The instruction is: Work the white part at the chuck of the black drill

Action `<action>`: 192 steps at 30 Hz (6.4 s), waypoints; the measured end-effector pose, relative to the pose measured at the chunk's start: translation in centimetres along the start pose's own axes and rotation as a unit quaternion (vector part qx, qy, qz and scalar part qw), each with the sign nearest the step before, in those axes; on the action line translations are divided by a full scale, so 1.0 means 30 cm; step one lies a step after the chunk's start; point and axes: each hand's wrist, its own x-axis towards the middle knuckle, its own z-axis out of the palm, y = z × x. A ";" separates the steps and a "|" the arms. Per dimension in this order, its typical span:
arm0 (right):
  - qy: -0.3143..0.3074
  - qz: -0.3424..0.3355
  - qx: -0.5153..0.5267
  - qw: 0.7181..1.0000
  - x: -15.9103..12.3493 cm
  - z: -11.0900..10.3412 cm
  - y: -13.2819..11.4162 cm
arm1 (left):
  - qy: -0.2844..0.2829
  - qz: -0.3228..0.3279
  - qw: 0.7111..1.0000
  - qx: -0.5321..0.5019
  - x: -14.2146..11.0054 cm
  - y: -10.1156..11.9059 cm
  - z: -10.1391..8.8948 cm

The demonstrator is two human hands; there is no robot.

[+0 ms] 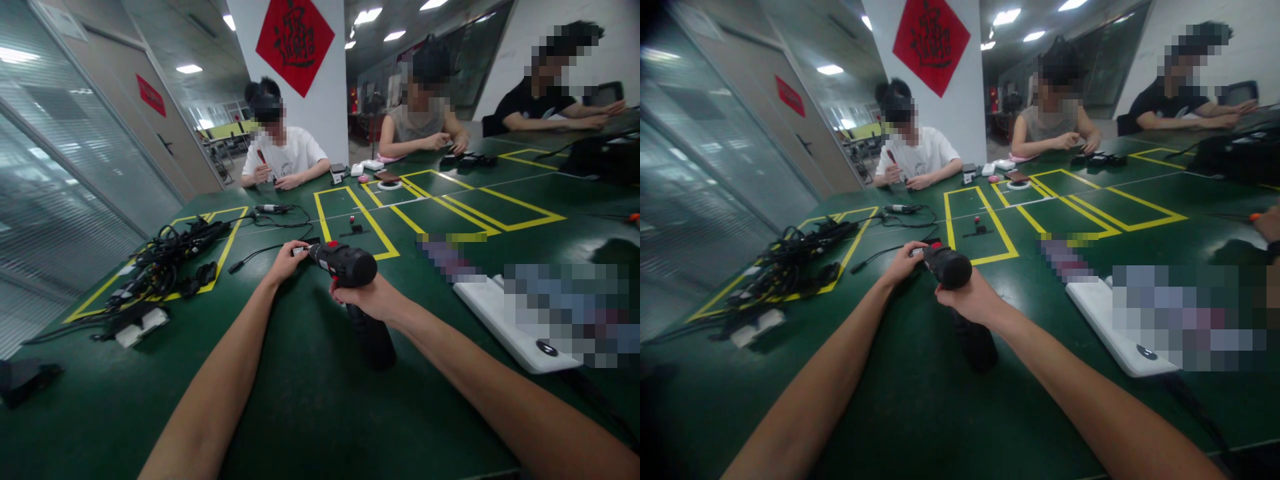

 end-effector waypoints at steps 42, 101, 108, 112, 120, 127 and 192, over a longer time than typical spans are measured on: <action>-0.008 -0.006 -0.051 0.999 -0.011 0.011 -0.027 | 0.010 -0.015 1.000 0.005 -0.005 0.033 0.008; -0.005 0.022 -0.047 0.999 -0.013 0.008 -0.006 | 0.010 0.000 1.000 0.000 -0.005 0.024 0.004; -0.003 0.026 -0.049 0.998 -0.010 0.006 -0.006 | 0.010 -0.008 1.000 -0.010 -0.004 0.024 0.004; -0.005 0.024 -0.040 0.999 -0.008 0.003 -0.003 | 0.009 -0.021 1.000 -0.012 -0.007 0.037 0.002; 0.000 0.032 -0.027 0.999 -0.003 0.004 0.003 | 0.014 -0.026 0.999 -0.019 -0.015 0.056 0.000; -0.002 0.046 -0.002 0.999 -0.006 -0.002 -0.004 | 0.009 -0.026 0.999 -0.019 -0.011 0.051 -0.003; 0.001 0.047 -0.024 0.999 -0.011 0.001 -0.009 | 0.015 -0.028 0.999 -0.015 -0.017 0.068 -0.002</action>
